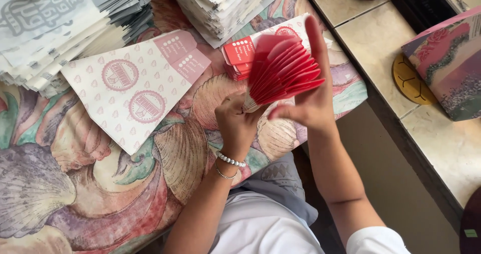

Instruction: Folding paper wrappers and organizing them into neat stacks on a table.

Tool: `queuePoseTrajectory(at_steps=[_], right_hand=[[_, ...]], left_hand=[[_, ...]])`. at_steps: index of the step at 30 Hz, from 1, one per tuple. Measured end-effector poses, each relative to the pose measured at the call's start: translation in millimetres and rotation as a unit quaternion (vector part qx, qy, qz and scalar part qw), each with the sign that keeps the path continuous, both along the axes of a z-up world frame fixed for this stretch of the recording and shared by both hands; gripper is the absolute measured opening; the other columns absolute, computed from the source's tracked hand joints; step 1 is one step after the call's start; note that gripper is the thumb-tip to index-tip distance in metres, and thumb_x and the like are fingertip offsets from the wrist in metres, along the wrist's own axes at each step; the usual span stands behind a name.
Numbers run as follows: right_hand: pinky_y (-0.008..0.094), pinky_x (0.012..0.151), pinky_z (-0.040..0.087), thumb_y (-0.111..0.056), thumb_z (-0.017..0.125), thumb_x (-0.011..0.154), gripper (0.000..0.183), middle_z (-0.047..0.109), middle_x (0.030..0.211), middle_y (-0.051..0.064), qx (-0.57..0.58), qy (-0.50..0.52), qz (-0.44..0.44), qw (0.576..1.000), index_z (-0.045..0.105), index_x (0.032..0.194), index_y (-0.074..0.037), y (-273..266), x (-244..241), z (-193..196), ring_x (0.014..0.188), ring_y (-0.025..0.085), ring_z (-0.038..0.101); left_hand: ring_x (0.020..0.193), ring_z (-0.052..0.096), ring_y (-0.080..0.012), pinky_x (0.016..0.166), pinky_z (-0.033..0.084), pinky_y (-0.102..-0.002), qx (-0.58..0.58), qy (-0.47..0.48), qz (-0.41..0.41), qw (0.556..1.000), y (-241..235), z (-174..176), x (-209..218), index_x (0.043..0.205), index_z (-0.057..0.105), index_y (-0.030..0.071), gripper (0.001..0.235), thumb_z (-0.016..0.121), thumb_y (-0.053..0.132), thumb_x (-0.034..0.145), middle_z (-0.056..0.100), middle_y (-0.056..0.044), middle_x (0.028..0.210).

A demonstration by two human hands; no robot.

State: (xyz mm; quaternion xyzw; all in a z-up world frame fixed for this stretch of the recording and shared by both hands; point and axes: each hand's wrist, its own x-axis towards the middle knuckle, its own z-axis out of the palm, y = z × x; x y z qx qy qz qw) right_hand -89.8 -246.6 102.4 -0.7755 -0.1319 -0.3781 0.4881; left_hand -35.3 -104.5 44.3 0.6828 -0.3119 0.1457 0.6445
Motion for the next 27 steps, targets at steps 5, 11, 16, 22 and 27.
queuePoseTrajectory(at_steps=[5,11,16,22,27], right_hand=[[0.049,0.134,0.034,-0.036,0.084,0.074,0.110,0.050,0.151,0.023,0.045,0.096,0.074,0.992,0.025,0.160,-0.003,7.7,4.9,24.6,0.119,0.027,0.055],[0.051,0.083,0.061,0.023,0.086,0.056,0.086,0.068,0.090,0.035,0.219,0.072,0.183,0.956,0.051,0.134,0.014,1.0,13.1,6.2,0.081,0.039,0.074],[0.052,0.071,0.063,0.022,0.085,0.057,0.079,0.065,0.087,0.036,0.250,0.062,0.126,0.958,0.053,0.128,0.013,-12.9,8.2,2.7,0.078,0.042,0.073],[0.069,0.100,0.052,0.011,0.076,0.058,0.103,0.055,0.121,0.041,0.241,0.022,0.200,0.949,0.030,0.150,0.006,-27.0,20.7,-60.6,0.104,0.052,0.067],[0.047,0.092,0.055,0.000,0.066,0.071,0.065,0.064,0.106,0.024,0.229,0.008,0.101,0.968,0.050,0.133,0.004,-6.3,25.7,-99.9,0.093,0.030,0.066]], left_hand=[[0.070,0.058,-0.0202,0.061,0.046,-0.038,-0.004,0.027,-0.008,1.000,3.9,4.9,1.6,0.065,0.060,0.009,0.053,0.063,0.057,0.086,0.059,-0.001,0.062],[0.082,0.072,-0.0291,0.080,0.057,-0.041,-0.040,0.028,0.011,0.999,7.2,5.5,1.3,0.097,0.071,0.014,0.043,0.086,0.048,0.077,0.071,-0.007,0.085],[0.092,0.074,-0.0342,0.086,0.057,-0.047,0.036,0.032,-0.007,0.999,12.3,-19.6,2.7,0.107,0.070,0.010,0.065,0.086,0.061,0.071,0.074,-0.011,0.093],[0.076,0.072,-0.0393,0.073,0.058,-0.045,0.020,0.097,0.009,0.995,6.3,-32.0,-2.7,0.088,0.070,0.007,0.038,0.088,0.039,0.078,0.067,-0.015,0.071],[0.094,0.074,-0.0367,0.082,0.059,-0.049,-0.101,0.161,-0.040,0.981,5.1,-23.2,-9.2,0.113,0.060,0.005,0.055,0.087,0.036,0.076,0.073,-0.021,0.094]])
